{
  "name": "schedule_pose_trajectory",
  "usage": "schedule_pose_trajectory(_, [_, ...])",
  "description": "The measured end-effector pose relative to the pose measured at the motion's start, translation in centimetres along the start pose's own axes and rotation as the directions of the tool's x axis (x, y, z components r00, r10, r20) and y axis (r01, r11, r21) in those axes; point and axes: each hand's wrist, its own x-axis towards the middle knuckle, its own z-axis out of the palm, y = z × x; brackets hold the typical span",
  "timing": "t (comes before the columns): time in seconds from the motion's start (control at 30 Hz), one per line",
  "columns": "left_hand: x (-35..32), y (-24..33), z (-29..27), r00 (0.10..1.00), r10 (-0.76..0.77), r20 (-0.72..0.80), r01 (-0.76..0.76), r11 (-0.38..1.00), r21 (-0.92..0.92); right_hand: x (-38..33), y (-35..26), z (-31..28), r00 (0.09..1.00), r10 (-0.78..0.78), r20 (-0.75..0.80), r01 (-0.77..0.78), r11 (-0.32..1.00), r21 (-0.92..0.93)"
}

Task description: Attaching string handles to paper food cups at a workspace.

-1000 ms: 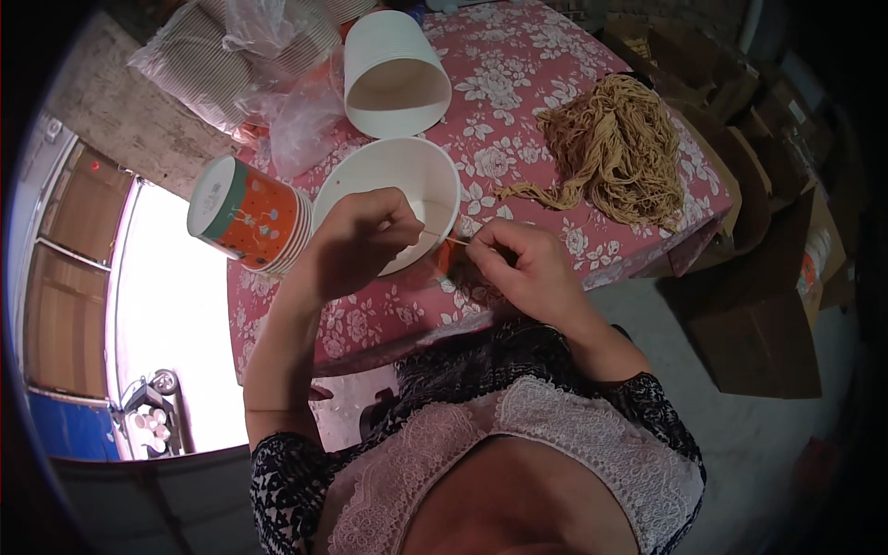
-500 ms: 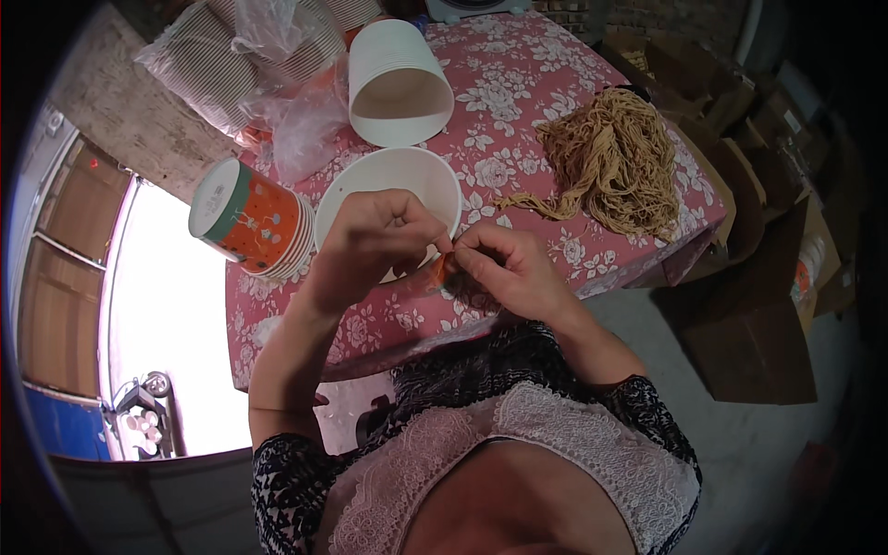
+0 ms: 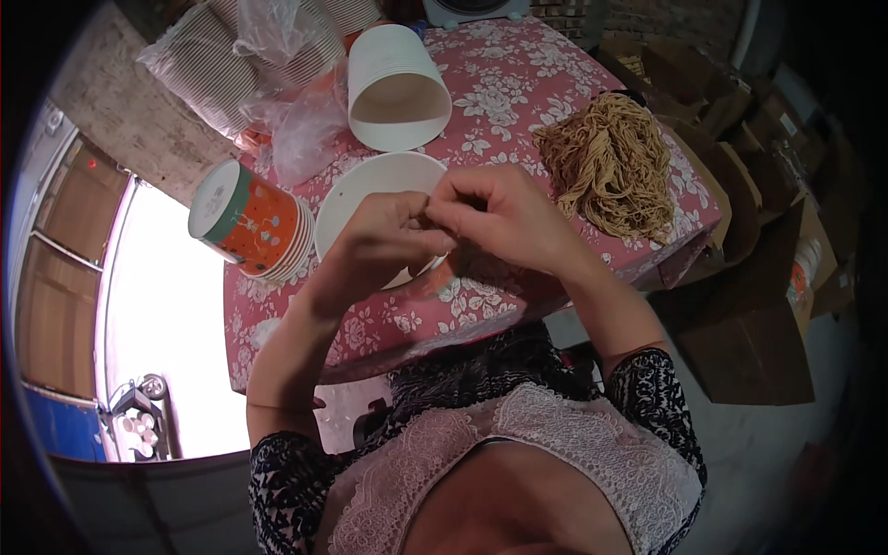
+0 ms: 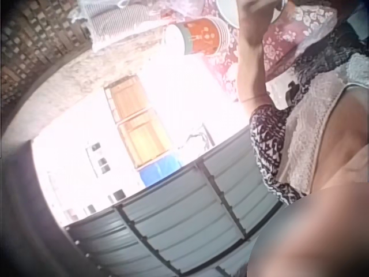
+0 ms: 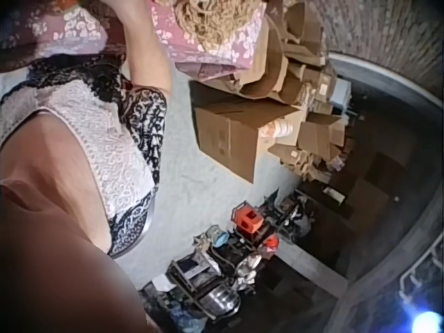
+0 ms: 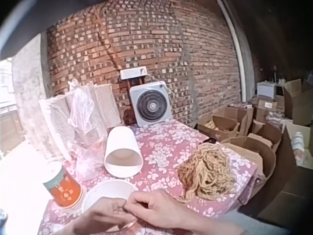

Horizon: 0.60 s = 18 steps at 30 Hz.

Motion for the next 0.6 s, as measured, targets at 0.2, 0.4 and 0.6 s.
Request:
schedule_pose_trajectory(0.2, [-0.2, -0.9, -1.1, 0.999, -0.005, -0.052, 0.005, 1.000, -0.004, -0.6, 1.6, -1.9, 0.982, -0.187, 0.015, 0.187, 0.982, -0.026])
schedule_pose_trajectory(0.4, [-0.3, -0.9, -1.4, 1.000, 0.007, -0.019, -0.008, 0.999, -0.048, -2.4, 1.0, -0.3, 0.968, -0.238, -0.082, 0.210, 0.944, -0.254])
schedule_pose_trajectory(0.6, [-0.2, -1.2, -1.4, 1.000, 0.018, -0.013, -0.018, 0.999, -0.045, -2.0, 2.1, 0.9, 0.915, -0.388, -0.113, 0.334, 0.884, -0.328])
